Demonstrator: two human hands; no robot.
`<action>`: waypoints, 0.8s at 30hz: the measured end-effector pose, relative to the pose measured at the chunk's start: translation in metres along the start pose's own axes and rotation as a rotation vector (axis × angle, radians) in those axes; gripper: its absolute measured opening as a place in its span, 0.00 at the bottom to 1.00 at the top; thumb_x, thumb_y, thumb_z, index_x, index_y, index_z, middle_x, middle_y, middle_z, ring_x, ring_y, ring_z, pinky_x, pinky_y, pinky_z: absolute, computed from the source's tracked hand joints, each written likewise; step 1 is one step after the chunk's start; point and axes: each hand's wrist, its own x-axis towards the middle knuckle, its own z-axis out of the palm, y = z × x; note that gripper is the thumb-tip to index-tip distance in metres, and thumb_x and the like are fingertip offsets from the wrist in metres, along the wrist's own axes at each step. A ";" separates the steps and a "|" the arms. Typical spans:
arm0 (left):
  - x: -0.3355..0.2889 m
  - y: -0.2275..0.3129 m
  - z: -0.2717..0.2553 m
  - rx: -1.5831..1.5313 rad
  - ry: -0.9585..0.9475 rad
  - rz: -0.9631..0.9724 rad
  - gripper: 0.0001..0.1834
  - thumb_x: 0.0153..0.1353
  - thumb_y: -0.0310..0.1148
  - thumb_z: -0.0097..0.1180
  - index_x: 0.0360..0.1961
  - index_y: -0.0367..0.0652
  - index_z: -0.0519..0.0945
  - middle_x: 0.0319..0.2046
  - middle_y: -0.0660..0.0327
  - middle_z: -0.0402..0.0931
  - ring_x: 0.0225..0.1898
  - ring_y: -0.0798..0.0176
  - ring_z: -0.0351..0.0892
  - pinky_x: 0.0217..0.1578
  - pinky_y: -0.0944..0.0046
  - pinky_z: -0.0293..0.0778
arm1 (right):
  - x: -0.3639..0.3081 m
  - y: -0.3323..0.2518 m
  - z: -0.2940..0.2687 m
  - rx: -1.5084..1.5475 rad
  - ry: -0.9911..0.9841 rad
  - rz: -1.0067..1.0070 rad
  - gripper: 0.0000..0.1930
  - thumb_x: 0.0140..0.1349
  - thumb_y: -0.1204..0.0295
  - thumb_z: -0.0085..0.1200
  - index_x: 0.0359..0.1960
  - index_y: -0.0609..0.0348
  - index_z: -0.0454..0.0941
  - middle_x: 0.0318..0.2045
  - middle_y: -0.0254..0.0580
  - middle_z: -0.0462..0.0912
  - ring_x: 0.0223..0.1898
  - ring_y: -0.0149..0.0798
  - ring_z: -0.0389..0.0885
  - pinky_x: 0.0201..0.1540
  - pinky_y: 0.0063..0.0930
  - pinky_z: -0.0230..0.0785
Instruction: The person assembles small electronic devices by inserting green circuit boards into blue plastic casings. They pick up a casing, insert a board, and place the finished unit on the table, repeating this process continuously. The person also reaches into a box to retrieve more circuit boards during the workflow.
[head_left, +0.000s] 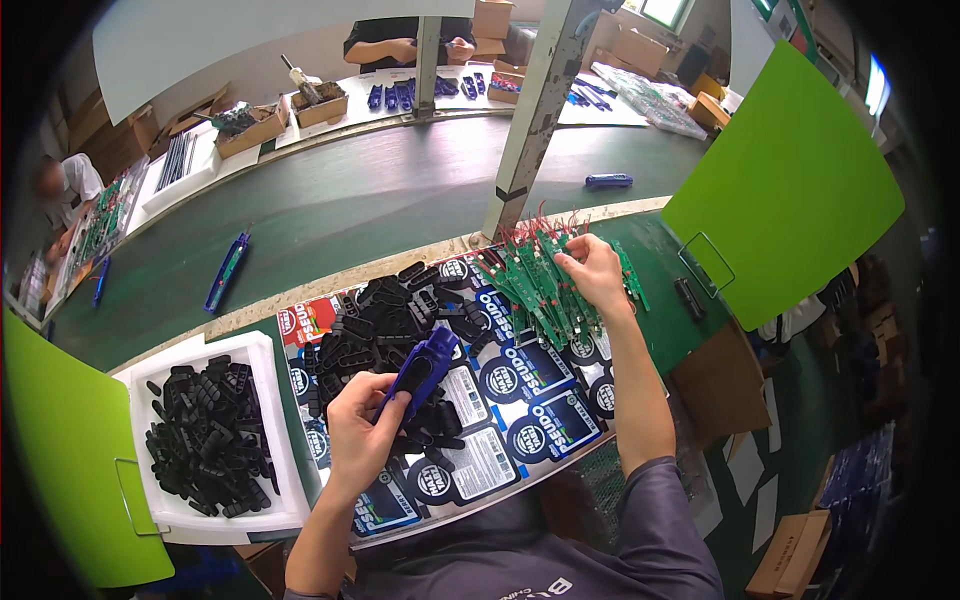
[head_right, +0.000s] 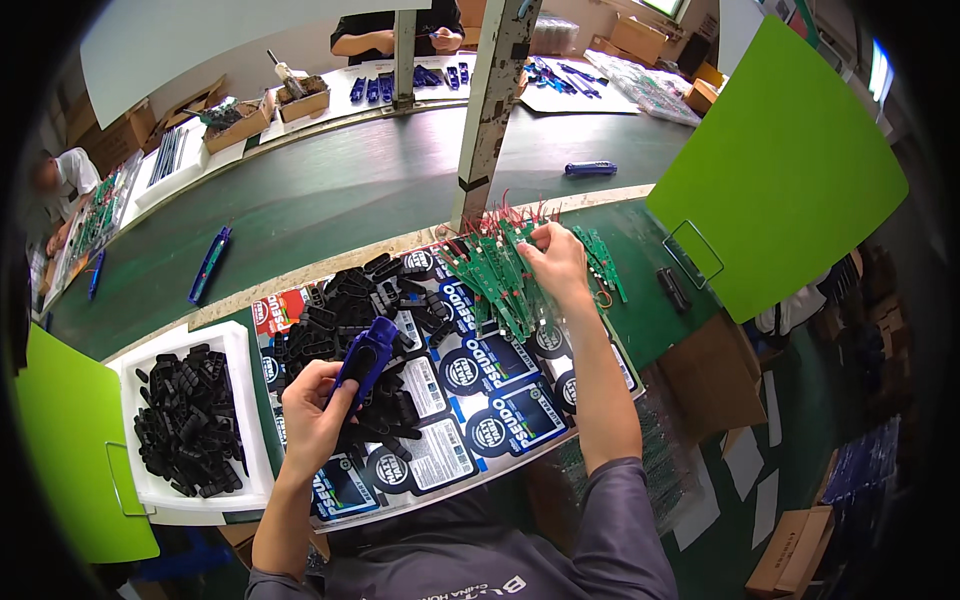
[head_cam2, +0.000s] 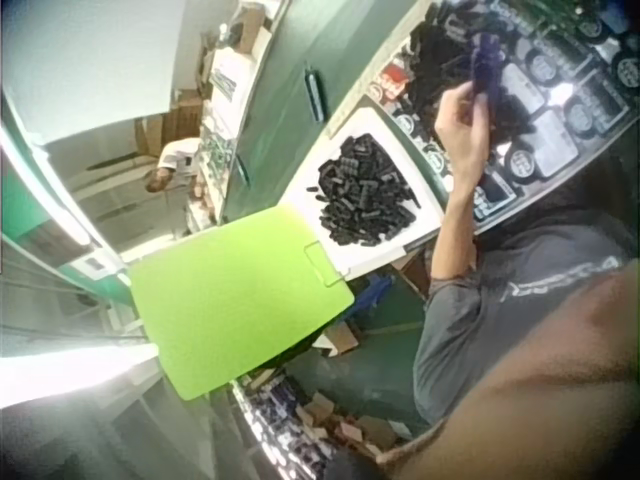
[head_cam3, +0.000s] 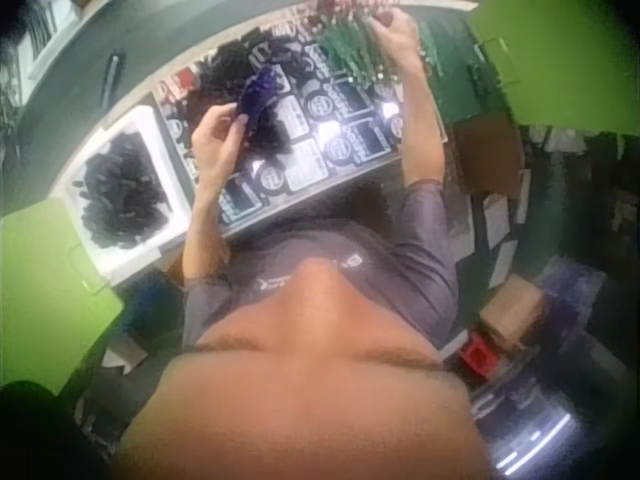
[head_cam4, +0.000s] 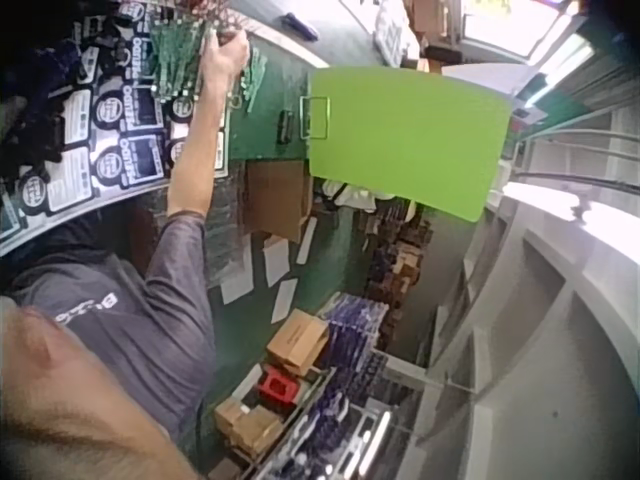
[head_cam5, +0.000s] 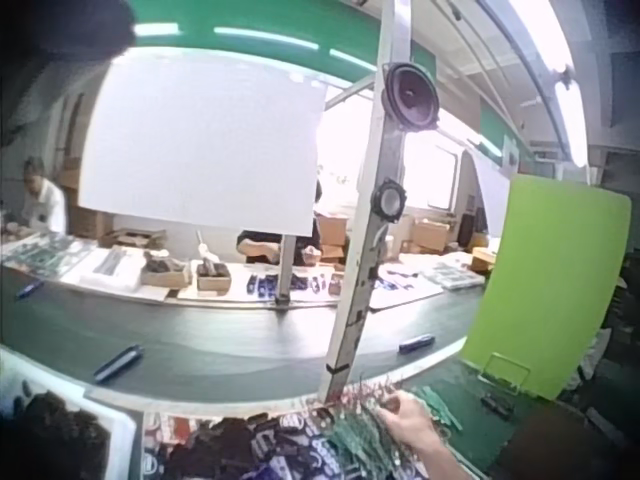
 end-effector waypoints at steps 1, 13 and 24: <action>0.000 0.000 0.001 -0.004 -0.002 0.002 0.09 0.67 0.18 0.62 0.48 0.31 0.83 0.36 0.63 0.78 0.33 0.75 0.81 0.27 0.74 0.79 | 0.000 0.001 0.001 0.017 -0.007 -0.008 0.17 0.58 0.63 0.71 0.43 0.62 0.86 0.36 0.46 0.87 0.38 0.47 0.86 0.44 0.42 0.78; -0.002 -0.001 0.002 0.002 -0.017 0.021 0.09 0.67 0.18 0.61 0.48 0.31 0.83 0.36 0.63 0.78 0.32 0.75 0.81 0.27 0.74 0.79 | -0.009 -0.010 0.007 -0.037 0.062 -0.103 0.10 0.59 0.72 0.69 0.40 0.62 0.84 0.31 0.45 0.85 0.36 0.49 0.85 0.41 0.44 0.76; 0.002 0.002 -0.003 -0.262 -0.052 -0.165 0.13 0.75 0.28 0.55 0.57 0.34 0.76 0.39 0.57 0.84 0.32 0.71 0.82 0.32 0.70 0.80 | -0.050 -0.106 -0.056 0.184 0.235 -0.232 0.13 0.65 0.81 0.61 0.52 0.64 0.81 0.34 0.38 0.83 0.32 0.29 0.80 0.37 0.26 0.75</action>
